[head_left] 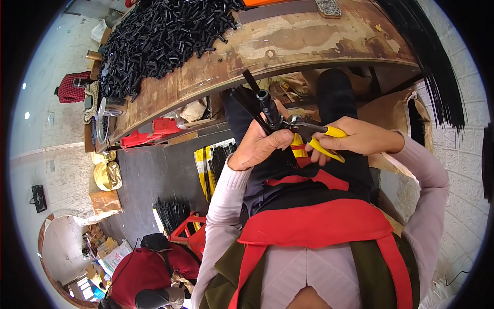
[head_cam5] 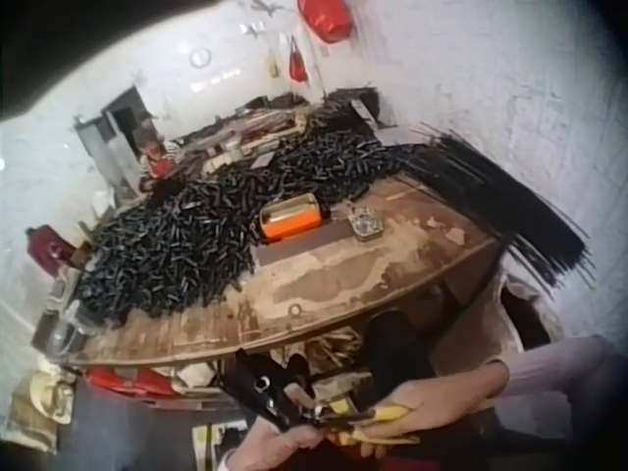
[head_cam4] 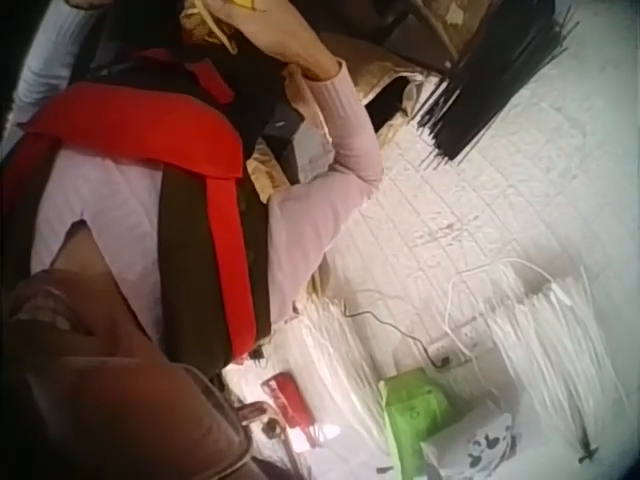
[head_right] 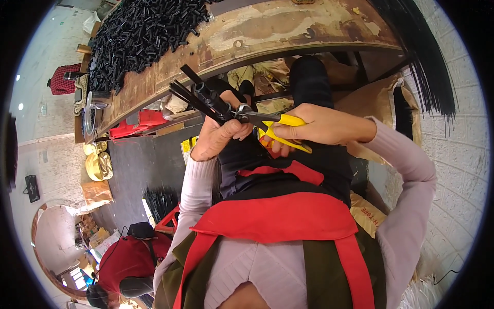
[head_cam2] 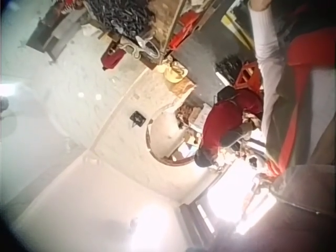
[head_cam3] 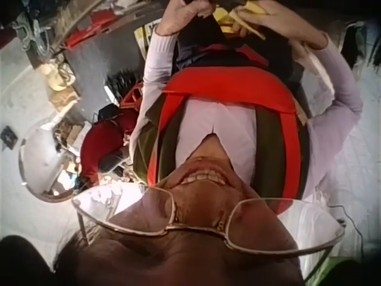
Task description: Assembling bundles of black plastic tubes and using pliers to secure or trim them.
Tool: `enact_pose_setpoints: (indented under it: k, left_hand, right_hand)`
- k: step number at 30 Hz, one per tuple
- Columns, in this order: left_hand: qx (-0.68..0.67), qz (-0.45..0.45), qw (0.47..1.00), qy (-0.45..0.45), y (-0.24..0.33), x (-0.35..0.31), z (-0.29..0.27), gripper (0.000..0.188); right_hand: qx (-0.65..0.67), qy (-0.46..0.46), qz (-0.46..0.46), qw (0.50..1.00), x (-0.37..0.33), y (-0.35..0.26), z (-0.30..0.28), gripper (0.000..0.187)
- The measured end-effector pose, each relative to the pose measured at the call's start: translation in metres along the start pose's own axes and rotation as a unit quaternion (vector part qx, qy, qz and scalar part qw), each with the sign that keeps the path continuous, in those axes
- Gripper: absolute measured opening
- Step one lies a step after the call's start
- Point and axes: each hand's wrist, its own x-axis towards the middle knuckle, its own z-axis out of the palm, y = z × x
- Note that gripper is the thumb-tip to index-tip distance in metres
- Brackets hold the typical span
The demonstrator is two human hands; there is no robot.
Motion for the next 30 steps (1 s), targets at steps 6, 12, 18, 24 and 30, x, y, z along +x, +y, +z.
enact_pose_setpoints:
  k: [6,12,18,24,30]
  left_hand:
    - [0.015,0.006,1.000,-0.017,0.000,-0.004,-0.006,0.042]
    - [-0.010,0.014,1.000,-0.027,0.001,-0.001,-0.002,0.035]
    - [0.262,0.000,0.965,-0.016,-0.007,-0.037,0.010,0.023]
    - [0.105,-0.004,0.986,0.127,0.001,-0.001,0.028,0.028]
    - [0.027,0.055,0.978,0.202,-0.006,0.031,0.011,0.019]
  right_hand:
    - [0.071,-0.057,0.108,0.990,-0.001,-0.021,-0.002,0.042]
    - [0.116,-0.037,0.047,0.991,-0.001,-0.001,0.005,0.040]
    - [0.142,-0.151,0.222,0.953,-0.028,-0.027,0.007,0.043]
    - [-0.210,0.115,-0.017,0.971,-0.029,-0.007,-0.003,0.034]
    - [-0.343,0.429,-0.124,0.826,-0.017,0.029,-0.115,0.024]
